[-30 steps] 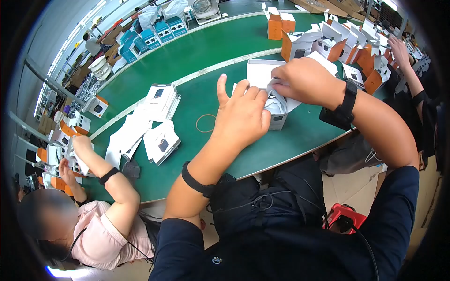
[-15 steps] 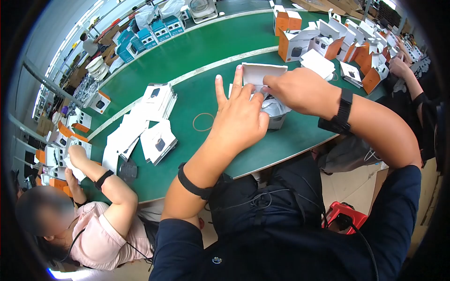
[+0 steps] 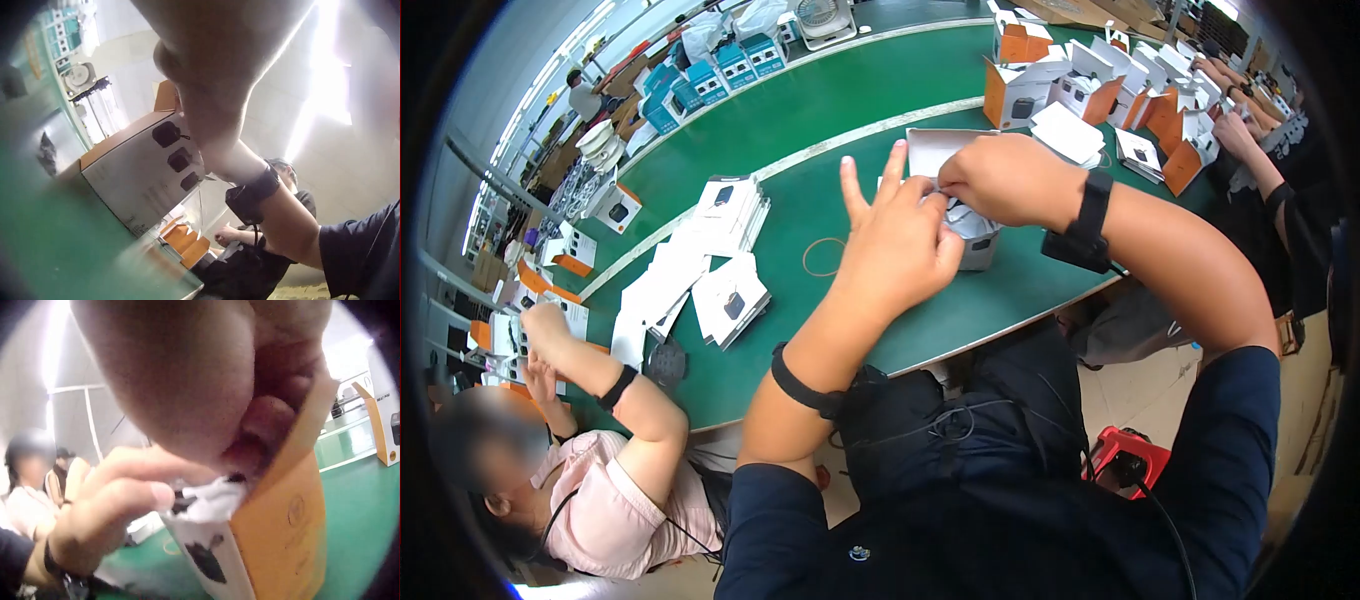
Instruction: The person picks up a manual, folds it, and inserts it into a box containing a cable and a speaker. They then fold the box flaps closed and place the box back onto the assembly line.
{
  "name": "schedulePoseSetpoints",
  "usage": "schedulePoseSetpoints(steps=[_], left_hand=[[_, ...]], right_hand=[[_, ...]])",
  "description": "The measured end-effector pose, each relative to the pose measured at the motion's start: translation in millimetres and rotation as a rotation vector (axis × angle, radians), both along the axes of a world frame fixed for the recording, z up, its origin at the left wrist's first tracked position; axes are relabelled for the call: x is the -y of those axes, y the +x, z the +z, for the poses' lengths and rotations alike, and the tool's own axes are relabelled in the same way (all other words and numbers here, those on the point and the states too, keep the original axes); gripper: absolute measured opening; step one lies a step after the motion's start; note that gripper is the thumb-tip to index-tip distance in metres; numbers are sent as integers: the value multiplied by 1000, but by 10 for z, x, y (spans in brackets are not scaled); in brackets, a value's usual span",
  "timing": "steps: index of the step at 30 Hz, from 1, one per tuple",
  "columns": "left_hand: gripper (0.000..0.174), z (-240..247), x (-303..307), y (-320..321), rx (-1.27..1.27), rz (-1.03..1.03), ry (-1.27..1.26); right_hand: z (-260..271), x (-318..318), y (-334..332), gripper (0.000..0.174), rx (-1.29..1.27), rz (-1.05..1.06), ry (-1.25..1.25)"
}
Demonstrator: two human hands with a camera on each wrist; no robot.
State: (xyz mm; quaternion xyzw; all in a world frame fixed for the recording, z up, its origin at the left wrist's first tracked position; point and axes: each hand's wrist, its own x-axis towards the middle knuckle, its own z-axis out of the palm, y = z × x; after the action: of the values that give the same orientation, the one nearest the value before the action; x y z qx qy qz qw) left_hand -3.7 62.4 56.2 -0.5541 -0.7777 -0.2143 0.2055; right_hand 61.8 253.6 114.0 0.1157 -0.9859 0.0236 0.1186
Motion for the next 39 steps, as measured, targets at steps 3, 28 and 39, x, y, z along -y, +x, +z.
schedulePoseSetpoints(steps=[3, 28, 39], left_hand=[[30, -95, 12, -176, 8, -102, 293], [36, -280, -4, -439, 550, -692, 193], [50, -22, 109, -158, 259, -151, -21]], right_hand=[[90, -112, 41, 21, 84, 74, -246], [-987, -162, 530, 20, -258, 291, -1084], [-800, -732, 584, 47, -357, 48, -729]])
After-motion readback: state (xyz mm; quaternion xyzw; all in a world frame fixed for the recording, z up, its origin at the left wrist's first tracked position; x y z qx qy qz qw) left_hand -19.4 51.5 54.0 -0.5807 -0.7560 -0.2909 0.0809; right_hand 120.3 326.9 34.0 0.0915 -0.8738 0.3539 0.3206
